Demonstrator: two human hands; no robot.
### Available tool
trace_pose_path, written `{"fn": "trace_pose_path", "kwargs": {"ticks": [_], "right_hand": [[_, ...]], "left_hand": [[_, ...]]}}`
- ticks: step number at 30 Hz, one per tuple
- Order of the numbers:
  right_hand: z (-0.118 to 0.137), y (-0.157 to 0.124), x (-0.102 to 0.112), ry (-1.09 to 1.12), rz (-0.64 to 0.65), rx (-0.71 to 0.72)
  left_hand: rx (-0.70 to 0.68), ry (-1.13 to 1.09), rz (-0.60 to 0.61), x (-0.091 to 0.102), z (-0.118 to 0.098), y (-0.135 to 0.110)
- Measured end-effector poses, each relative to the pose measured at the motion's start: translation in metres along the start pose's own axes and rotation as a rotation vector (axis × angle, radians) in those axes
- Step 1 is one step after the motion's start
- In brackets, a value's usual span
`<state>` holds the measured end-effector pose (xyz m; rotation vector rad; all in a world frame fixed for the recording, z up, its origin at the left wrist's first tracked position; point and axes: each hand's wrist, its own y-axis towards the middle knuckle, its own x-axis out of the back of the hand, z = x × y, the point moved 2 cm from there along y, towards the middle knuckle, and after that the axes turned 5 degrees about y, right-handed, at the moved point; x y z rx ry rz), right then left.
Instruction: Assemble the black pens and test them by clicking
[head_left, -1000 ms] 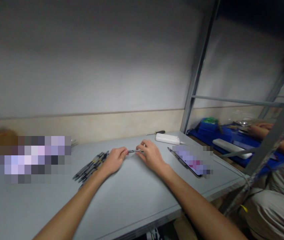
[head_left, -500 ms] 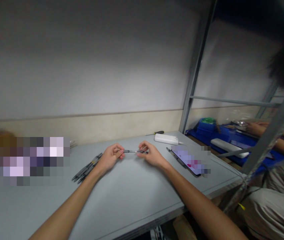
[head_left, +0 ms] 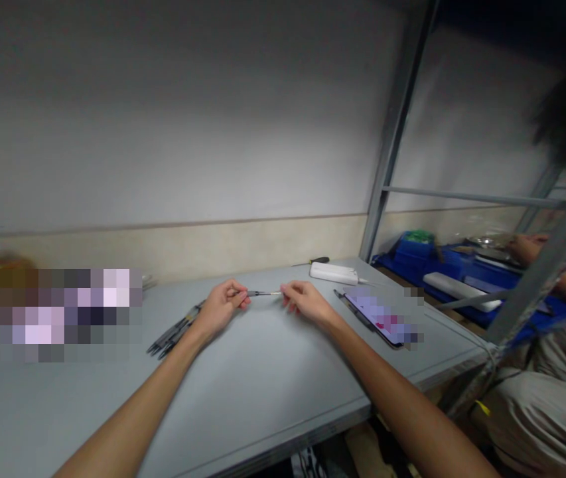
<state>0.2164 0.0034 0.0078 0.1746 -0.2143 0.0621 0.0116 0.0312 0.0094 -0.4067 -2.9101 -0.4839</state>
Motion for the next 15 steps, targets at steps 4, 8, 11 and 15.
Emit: {"fn": "trace_pose_path", "kwargs": {"ticks": [4,8,11,15], "right_hand": [[-0.0012,0.0006,-0.0013,0.040,0.031,0.007],[0.0018,-0.0009,-0.0010,0.063,-0.002,0.053],[0.0015,-0.0013,-0.0006,0.048,-0.004,-0.034],[0.0041,-0.0025,0.0012,0.059,-0.033,-0.038]], "left_hand": [[0.011,0.003,-0.020,0.0000,-0.0019,-0.0001],[0.021,-0.016,-0.032,0.0006,-0.0021,-0.0005],[0.025,-0.012,-0.033,-0.0004,-0.0031,-0.0012],[0.050,-0.038,-0.040,-0.0018,-0.0055,-0.0023]]}}
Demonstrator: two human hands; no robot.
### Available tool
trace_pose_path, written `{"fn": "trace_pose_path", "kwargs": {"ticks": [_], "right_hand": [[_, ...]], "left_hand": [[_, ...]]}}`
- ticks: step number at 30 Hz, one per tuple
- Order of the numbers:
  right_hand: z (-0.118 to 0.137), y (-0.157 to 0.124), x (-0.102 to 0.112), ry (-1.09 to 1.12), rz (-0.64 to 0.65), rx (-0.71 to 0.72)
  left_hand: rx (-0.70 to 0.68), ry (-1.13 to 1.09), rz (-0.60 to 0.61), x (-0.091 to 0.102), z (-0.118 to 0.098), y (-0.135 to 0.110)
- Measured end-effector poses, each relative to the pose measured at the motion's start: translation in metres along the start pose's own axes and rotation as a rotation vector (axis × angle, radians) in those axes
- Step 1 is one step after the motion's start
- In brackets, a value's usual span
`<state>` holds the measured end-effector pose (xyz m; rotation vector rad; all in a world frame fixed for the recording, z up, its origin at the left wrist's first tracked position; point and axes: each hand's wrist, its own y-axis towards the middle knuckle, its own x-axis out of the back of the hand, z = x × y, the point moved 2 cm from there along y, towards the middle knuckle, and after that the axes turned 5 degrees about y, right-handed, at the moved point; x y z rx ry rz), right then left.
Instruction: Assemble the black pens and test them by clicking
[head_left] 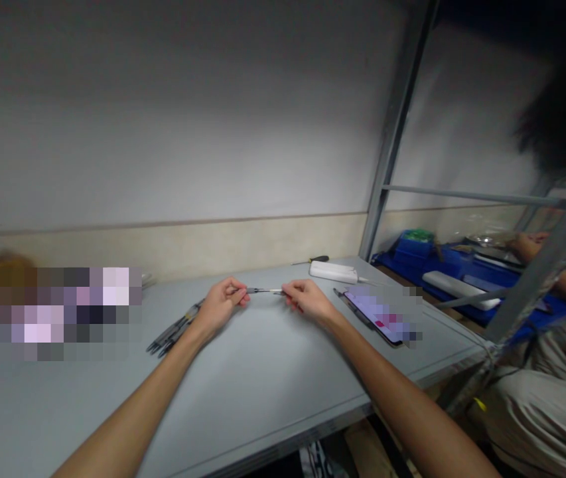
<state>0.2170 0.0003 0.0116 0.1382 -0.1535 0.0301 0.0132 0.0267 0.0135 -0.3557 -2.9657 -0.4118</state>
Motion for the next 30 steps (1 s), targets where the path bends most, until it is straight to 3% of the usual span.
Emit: {"fn": "trace_pose_path", "kwargs": {"ticks": [4,9,22,30], "right_hand": [[0.0066,-0.0035,0.0009,0.070,-0.053,0.077],[0.0045,-0.0025,-0.0015,0.038,-0.006,-0.023],[0.0038,-0.0014,-0.0032,0.112,0.012,-0.021],[0.0072,-0.0034,0.0009,0.149,-0.068,0.105]], "left_hand": [[-0.007,-0.016,-0.007,0.0010,-0.0002,0.0004],[-0.030,-0.007,-0.005,0.0027,0.0044,0.0027],[-0.007,0.004,-0.003,-0.0002,-0.0034,-0.0006],[0.057,-0.115,0.015,-0.0014,0.0000,-0.0003]]}}
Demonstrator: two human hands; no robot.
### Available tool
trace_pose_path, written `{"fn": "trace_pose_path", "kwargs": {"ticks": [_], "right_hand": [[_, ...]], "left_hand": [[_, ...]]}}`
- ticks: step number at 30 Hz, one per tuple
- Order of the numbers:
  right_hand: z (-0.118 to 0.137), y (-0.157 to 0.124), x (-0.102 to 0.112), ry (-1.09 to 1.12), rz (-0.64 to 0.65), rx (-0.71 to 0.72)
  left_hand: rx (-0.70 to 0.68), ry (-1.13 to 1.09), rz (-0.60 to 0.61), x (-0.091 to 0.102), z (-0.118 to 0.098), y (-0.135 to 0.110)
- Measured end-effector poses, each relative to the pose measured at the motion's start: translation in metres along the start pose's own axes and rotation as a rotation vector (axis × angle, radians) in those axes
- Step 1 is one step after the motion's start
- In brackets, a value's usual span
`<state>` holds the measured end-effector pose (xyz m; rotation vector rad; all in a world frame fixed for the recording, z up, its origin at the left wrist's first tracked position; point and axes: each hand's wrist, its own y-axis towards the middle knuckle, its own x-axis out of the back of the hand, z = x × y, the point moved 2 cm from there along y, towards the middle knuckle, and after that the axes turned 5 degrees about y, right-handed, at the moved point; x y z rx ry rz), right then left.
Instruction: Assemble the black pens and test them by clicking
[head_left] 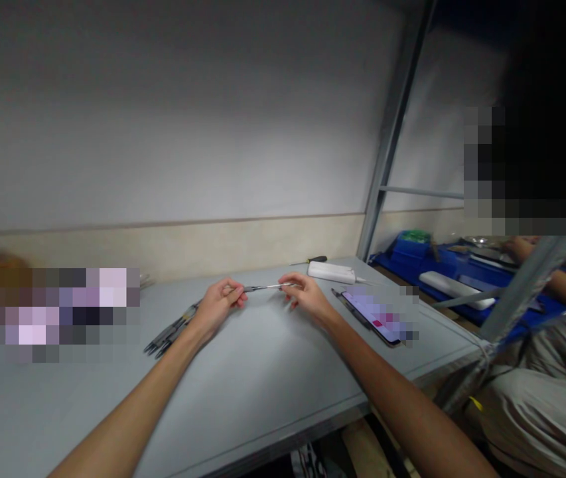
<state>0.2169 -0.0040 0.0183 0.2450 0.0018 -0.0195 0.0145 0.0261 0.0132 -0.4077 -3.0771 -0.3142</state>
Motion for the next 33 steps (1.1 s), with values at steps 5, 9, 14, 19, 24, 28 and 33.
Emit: {"fn": "trace_pose_path", "kwargs": {"ticks": [5,9,14,19,24,28,33], "right_hand": [[0.000,0.004,0.006,-0.030,-0.077,0.107],[-0.001,0.007,0.010,-0.003,-0.134,0.141],[-0.001,0.010,0.018,0.076,-0.344,0.129],[-0.001,0.010,0.022,0.106,-0.412,0.087],[-0.002,0.009,0.018,0.056,-0.360,0.083],[-0.003,0.009,0.015,0.034,-0.335,0.084],[-0.002,0.009,0.015,0.038,-0.335,0.059]], "left_hand": [[0.042,-0.018,-0.013,0.000,0.000,0.001],[0.028,0.001,-0.056,0.003,-0.001,0.002],[-0.017,0.032,-0.111,0.008,-0.002,0.004],[-0.047,0.039,-0.126,0.012,-0.001,0.005],[-0.054,0.046,-0.130,0.010,0.000,0.004],[-0.061,0.064,-0.124,0.009,-0.001,0.005],[-0.050,0.045,-0.120,0.010,0.000,0.005]]}}
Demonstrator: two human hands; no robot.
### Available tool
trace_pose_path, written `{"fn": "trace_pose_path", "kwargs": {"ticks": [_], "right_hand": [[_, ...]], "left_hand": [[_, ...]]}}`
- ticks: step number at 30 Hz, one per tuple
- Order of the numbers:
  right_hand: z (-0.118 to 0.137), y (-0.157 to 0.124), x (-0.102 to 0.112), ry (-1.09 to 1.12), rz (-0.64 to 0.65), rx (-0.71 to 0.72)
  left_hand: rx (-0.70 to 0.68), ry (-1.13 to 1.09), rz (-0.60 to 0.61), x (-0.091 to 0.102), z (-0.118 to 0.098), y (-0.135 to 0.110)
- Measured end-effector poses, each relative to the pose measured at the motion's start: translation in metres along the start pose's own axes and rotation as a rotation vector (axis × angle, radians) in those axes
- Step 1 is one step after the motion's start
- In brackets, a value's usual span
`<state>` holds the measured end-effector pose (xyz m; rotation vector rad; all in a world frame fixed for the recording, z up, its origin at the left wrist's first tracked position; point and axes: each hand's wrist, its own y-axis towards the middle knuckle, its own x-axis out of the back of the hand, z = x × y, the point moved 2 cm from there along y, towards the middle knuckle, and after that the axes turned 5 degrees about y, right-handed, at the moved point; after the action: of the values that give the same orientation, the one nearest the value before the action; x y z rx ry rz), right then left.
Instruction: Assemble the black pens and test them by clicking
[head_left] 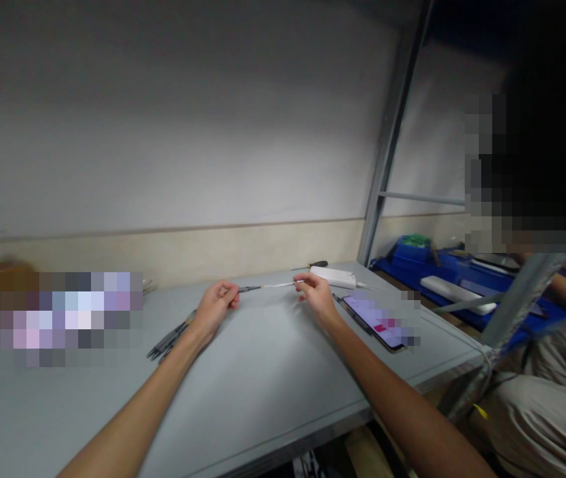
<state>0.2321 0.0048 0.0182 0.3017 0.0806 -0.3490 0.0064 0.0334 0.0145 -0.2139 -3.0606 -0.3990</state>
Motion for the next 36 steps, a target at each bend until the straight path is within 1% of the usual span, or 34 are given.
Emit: {"fn": "trace_pose_path", "kwargs": {"ticks": [12,22,25,32,34,36], "right_hand": [[0.000,-0.001,-0.002,0.017,0.025,0.002],[0.001,-0.003,-0.002,-0.027,0.040,0.017],[0.001,-0.004,-0.003,-0.029,0.077,0.030],[0.001,-0.006,-0.007,-0.061,0.215,0.081],[0.002,-0.008,-0.008,-0.064,0.240,0.070],[0.003,-0.009,-0.009,-0.050,0.264,0.030]], "left_hand": [[0.009,-0.040,0.002,0.002,0.007,0.003],[0.031,-0.043,0.006,-0.003,0.000,-0.001],[0.048,-0.040,0.034,-0.006,-0.001,-0.004],[0.045,-0.048,0.109,-0.014,0.004,-0.005],[0.040,-0.047,0.110,-0.014,0.004,-0.005],[0.033,-0.035,0.107,-0.013,0.004,-0.006]]}}
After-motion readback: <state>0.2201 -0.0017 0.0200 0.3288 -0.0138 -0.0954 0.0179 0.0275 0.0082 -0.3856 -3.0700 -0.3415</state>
